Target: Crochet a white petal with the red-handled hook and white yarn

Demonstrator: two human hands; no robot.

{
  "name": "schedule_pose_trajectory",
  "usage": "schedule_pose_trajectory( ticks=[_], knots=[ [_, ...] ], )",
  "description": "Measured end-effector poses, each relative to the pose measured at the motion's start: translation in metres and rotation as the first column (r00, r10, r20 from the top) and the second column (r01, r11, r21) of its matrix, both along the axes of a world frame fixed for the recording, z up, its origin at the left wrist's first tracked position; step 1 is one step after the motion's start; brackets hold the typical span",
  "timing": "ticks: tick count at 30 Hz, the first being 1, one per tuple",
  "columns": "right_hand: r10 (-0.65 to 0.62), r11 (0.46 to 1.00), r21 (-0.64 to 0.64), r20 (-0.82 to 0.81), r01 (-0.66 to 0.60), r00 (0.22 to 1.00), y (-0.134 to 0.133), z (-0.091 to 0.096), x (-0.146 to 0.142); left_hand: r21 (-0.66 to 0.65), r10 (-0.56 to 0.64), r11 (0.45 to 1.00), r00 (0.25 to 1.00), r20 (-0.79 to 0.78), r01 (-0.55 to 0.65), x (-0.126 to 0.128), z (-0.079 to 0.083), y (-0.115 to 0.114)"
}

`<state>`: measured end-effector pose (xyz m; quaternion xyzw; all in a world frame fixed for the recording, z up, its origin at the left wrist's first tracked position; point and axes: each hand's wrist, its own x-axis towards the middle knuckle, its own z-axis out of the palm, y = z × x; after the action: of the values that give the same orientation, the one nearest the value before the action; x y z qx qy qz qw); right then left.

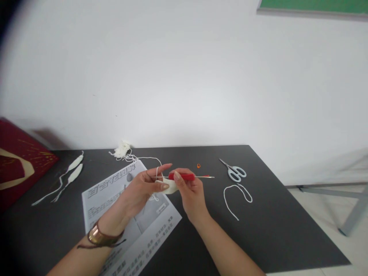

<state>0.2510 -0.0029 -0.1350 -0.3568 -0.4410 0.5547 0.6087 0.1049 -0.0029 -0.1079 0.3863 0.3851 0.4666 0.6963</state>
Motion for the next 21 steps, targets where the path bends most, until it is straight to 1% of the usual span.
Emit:
schedule_pose_trajectory(
  ticks=[2,3,8,11,14,16,18,21],
  knots=[
    [0.017,1.0,-0.004,0.027,-0.017,0.999,0.0,-0.001,-0.001,-0.016,0.05,0.999,0.998,0.034,-0.05,0.005,-0.001,-0.002],
    [0.02,1.0,-0.012,0.033,-0.02,0.999,0.0,-0.001,-0.001,-0.026,0.056,0.998,0.997,0.045,-0.055,0.006,-0.002,-0.003],
    [0.079,0.997,-0.021,0.014,-0.079,0.997,0.002,0.002,0.006,-0.122,-0.039,0.992,0.998,0.04,0.044,0.0,0.002,-0.002],
    [0.096,0.995,0.007,0.1,-0.097,0.99,0.001,0.008,0.01,-0.064,-0.052,0.997,0.999,-0.009,0.052,-0.006,0.006,-0.002],
    [0.024,0.993,0.111,0.216,-0.049,0.976,0.0,0.013,0.012,0.008,-0.054,0.998,0.996,-0.077,0.054,-0.008,0.009,-0.003],
    [0.01,0.985,0.162,0.246,-0.051,0.969,0.001,0.014,0.015,0.028,-0.051,0.998,0.993,-0.108,0.054,-0.009,0.01,-0.003],
    [0.05,0.981,0.17,0.244,-0.094,0.968,0.003,0.014,0.018,0.036,-0.058,0.997,0.989,-0.137,0.064,-0.01,0.011,-0.003],
    [0.108,0.979,0.144,0.227,-0.143,0.968,0.005,0.013,0.021,0.061,-0.059,0.995,0.974,-0.22,0.074,-0.011,0.011,-0.002]
  ],
)
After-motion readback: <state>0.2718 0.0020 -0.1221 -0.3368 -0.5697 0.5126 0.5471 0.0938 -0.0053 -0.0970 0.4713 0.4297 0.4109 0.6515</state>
